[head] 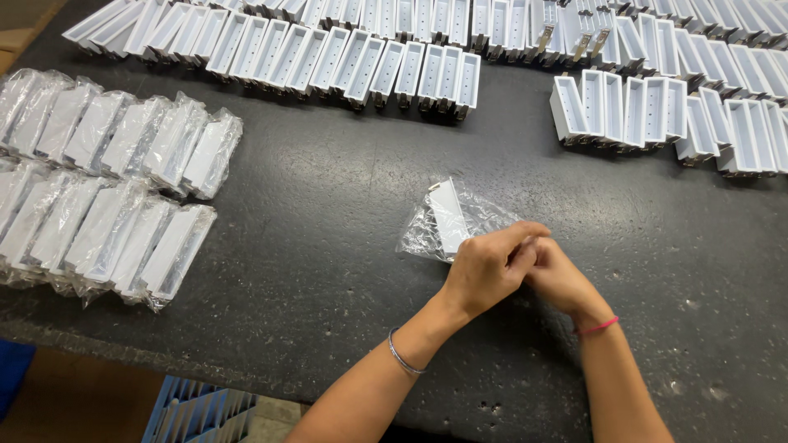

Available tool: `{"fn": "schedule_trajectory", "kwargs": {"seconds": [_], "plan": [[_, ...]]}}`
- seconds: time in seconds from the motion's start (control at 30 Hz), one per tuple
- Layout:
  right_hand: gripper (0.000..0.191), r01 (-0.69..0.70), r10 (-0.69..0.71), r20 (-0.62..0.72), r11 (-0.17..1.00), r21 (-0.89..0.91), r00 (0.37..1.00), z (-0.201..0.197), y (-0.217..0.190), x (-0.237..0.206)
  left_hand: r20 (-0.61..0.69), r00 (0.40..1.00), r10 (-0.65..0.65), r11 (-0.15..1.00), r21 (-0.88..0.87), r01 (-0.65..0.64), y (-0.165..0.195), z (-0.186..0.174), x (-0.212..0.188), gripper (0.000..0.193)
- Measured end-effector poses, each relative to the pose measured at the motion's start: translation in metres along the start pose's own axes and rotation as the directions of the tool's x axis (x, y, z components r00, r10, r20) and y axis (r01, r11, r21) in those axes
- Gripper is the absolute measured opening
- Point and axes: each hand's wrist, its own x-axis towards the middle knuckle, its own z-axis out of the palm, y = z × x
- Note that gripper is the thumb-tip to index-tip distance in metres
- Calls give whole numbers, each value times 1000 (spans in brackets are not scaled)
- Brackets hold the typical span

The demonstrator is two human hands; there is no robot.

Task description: The person repeatedly wraps individual white rectangular components in clear plastic bags. They pick up a component, place it in a bag, fold the bag around it, and set the wrapped unit aside. The process is repeated multiple times across the table.

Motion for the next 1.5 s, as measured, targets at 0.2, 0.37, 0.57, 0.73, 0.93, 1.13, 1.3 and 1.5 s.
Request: {"fn": "schedule_trajectory", "kwargs": {"seconds": [0.2,0.37,0.57,0.73,0.93,1.13,1.3,1.5], "plan": [[38,-200,187,162,977,72,969,-14,-31,-18,-12,998,-55,998,3,55,0,-3,1,20],[28,-31,33,74,999,-31,997,9,-31,-9,15,999,-32,999,8,32,-1,-4,2,26],[17,122,-123,-11,991,-63,992,18,-19,0,43,998,-39,998,-52,41,0,-8,7,36],[19,101,-108,-102,993,-65,989,26,-27,-2,72,997,-13,995,-93,19,2,-9,6,40],[25,23,-11,131,995,-96,991,-20,-36,-23,-17,999,49,999,-7,-49,-21,-33,21,59],[22,207,-157,204,944,-256,966,-44,-40,-37,385,848,-365,927,67,368,-35,-45,21,113],[58,188,-217,-86,947,-260,972,-36,-44,-35,415,733,-540,834,148,531,-38,-19,10,98],[53,-49,-1,-305,987,-156,952,-37,-36,-31,366,724,-585,755,-81,651,-67,-19,0,45]]}}
